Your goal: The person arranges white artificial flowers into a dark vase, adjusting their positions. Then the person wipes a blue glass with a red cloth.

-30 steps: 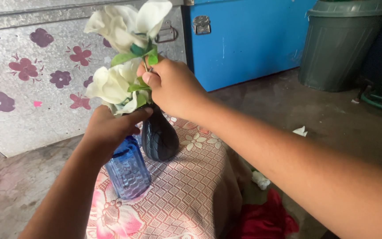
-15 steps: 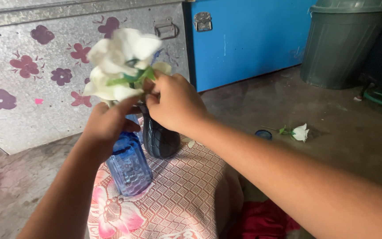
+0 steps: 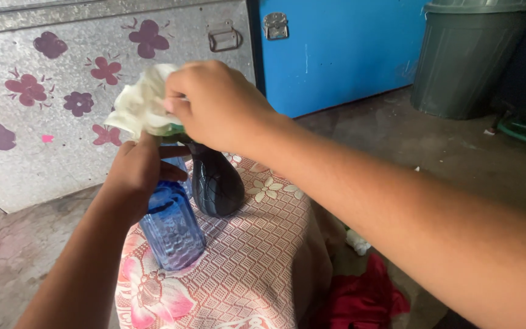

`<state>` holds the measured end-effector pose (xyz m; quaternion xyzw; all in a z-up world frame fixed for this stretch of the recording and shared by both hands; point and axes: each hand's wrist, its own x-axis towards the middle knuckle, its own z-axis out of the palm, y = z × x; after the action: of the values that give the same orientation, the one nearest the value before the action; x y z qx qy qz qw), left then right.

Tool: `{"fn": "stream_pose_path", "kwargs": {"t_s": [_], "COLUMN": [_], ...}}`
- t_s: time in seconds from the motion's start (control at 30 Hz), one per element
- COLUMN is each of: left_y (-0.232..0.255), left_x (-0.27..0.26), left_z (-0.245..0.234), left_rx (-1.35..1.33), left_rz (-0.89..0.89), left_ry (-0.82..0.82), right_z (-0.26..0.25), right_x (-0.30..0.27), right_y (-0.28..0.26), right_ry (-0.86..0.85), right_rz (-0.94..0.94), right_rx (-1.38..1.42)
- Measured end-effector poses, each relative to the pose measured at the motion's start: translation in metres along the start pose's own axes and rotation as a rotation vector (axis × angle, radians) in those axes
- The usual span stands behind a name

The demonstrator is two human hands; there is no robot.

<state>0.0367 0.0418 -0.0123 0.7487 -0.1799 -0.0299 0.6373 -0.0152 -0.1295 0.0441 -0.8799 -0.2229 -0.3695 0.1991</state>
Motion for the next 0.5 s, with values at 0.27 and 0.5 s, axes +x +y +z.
{"fn": "stream_pose_path", "kwargs": {"t_s": [0.27,0.5], "left_y": [0.003,0.001], "left_x": [0.002,0.004], "left_z": [0.001,-0.002], "left_rx": [0.026,-0.002], "left_rz": [-0.085,-0.065], "left_ry": [0.033,-0.005], "right_z": [-0.001,-0.008], "right_x": [-0.042,-0.045], "right_y": [0.003,-0.001], "right_ry": [0.112,0.103], "right_rz": [-0.128,-0.037], "right_rx": [-0.172,-0.174]}}
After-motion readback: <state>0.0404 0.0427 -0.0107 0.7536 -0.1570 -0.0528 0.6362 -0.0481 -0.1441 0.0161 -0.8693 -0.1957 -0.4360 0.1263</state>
